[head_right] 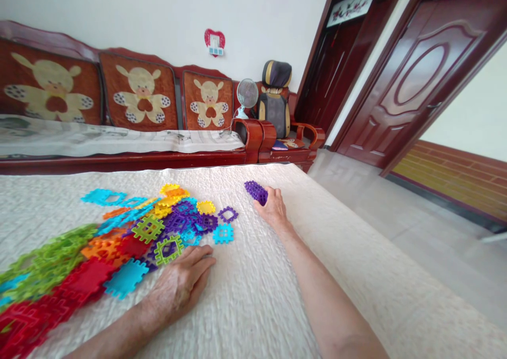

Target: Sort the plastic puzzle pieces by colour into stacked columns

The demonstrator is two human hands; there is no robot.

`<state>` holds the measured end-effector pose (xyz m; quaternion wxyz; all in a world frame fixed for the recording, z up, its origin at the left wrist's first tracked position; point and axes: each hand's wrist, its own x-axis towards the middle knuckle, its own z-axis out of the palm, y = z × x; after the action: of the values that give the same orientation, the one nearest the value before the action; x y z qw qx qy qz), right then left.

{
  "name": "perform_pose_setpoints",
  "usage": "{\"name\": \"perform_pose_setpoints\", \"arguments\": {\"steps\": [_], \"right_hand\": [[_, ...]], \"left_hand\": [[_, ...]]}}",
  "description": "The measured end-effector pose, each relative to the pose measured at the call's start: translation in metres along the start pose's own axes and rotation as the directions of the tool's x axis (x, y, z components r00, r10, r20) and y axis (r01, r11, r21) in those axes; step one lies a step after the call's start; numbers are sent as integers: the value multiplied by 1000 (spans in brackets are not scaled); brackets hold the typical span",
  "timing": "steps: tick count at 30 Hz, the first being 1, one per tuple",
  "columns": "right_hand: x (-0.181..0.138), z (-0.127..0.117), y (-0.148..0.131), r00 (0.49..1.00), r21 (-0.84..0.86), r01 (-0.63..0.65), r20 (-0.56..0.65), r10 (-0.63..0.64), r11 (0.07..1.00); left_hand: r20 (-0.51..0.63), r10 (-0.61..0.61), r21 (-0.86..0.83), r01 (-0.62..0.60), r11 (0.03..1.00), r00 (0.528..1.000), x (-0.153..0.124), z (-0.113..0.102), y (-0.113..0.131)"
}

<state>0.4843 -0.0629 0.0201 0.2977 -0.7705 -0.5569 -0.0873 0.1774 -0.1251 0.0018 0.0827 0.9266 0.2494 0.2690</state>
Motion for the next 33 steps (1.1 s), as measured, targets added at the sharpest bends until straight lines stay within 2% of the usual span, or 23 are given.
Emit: {"name": "perform_pose_setpoints", "arguments": {"steps": [3,5,7,9,12,14,16,17,19,23,25,29,33], "right_hand": [[1,3,3,999,5,31,-36,-31,1000],[1,3,4,992,-2,73,-107,-72,997],[0,2,0,971,19,151,-193,-144,988],[-4,2,-8,945,108,277,-212,-250,955],[-13,3,-26,874,299,478,-69,-481,826],[-19,6,-36,792,383,545,59,-608,746],[-24,9,-43,733,416,561,153,-663,716],[-26,10,-46,726,420,553,181,-663,720],[-28,12,-49,748,409,516,213,-629,753],[-31,11,-60,902,264,334,188,-388,905],[-34,8,-68,944,157,243,191,-271,957],[-37,4,-84,924,12,239,304,-231,971],[-28,1,-80,889,1,246,398,-226,969]], "left_hand": [[23,-23,-4,23,1000,999,0,-2,2],[39,-33,-5,34,999,999,0,-3,4],[46,-36,-7,36,999,998,1,-4,4],[54,-37,-10,37,999,998,1,-4,4],[77,-47,-3,48,999,996,3,-5,5],[96,-60,8,59,998,994,4,-6,6],[112,-69,21,67,998,991,4,-5,6],[116,-69,28,67,997,991,4,-5,6],[112,-67,42,62,997,991,3,-4,5],[104,-61,57,55,997,993,3,-3,5],[113,-60,61,53,997,992,3,-3,5],[144,-67,70,57,996,987,5,-5,6],[159,-65,79,52,995,985,6,-7,7]]}}
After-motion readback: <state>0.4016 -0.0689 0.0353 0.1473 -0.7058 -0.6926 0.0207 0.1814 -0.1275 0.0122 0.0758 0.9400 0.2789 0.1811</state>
